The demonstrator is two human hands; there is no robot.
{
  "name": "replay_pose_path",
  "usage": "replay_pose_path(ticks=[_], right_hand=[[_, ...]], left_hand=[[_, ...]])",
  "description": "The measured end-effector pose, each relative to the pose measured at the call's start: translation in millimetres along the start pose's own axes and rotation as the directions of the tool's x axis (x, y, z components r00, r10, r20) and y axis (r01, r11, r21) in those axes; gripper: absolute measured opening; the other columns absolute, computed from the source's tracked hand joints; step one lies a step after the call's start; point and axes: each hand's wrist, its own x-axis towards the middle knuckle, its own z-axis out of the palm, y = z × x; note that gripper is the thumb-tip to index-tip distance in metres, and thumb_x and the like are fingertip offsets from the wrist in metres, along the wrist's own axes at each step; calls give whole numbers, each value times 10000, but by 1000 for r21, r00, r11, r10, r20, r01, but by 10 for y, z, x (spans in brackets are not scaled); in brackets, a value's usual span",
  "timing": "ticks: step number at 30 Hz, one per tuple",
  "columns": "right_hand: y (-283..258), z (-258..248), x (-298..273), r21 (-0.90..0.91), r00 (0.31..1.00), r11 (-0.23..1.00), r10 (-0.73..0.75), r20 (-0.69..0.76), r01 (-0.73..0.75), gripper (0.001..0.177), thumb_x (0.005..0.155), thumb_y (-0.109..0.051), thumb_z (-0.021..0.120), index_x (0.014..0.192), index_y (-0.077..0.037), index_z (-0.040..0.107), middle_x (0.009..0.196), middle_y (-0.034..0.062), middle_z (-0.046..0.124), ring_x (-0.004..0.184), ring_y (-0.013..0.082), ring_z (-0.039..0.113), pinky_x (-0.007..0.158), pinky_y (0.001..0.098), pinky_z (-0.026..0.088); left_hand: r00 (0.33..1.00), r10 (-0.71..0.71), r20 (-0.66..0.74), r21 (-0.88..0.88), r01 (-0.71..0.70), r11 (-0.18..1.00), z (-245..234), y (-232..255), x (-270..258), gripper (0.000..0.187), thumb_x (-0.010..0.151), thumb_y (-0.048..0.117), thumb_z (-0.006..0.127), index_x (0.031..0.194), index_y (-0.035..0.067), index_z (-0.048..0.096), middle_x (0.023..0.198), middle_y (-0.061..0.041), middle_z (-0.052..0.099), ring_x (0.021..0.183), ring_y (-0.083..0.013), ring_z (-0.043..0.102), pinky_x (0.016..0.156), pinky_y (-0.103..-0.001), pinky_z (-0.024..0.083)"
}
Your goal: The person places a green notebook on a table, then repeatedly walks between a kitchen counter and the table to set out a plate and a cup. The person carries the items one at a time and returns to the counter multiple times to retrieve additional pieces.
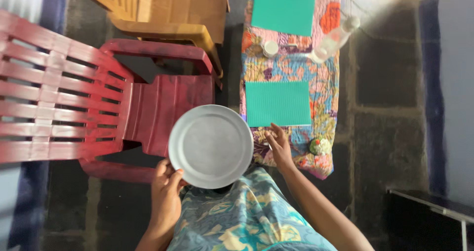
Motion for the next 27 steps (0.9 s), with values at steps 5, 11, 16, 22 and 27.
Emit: replay_pose_path(ticks=[5,11,16,22,27], right_hand=[[-955,150,-574,584,942,788,-13,335,-197,609,1067,-444,473,1512,-29,463,1313,177,648,1160,243,631,962,363,531],[-1514,309,-1119,413,980,902,50,191,-127,525,1033,-324,511,1471,-35,493,1257,117,671,1088,184,660,870,337,554],[-1432,536,-1347,388,973,921,-67,221,-25,482,1037,-225,530,1474,-26,488,1275,107,668,1085,166,653,896,322,554],[-1534,1331,-1692,236,947,971,-52,316,-25,434,1040,-203,500,1444,-44,510,1242,129,686,1062,186,669,869,354,571],[-1786,2180,-2189,-196,874,904,-280,397,379,454,1029,-214,528,1465,-89,506,1136,95,733,946,146,686,830,323,557]], left_hand=[[994,30,107,-52,-25,998,94,-300,41,344,956,32,571,1292,-26,526,1070,-128,675,877,-161,678,738,-311,567],[986,4,168,-96,12,995,51,-457,-3,356,923,20,575,1277,-14,577,1091,-130,706,860,-159,688,717,-310,586],[982,15,188,-160,16,987,-273,-388,-234,373,933,128,593,1290,24,570,1121,-82,700,928,-145,697,717,-327,598],[996,78,33,-206,-69,976,-1058,-258,-686,401,964,220,615,1327,53,579,1137,-59,699,975,-154,673,744,-318,563],[989,105,-103,-231,-126,965,-2031,-120,-1296,375,1000,238,568,1333,66,587,1156,-68,702,974,-146,659,764,-326,559]])
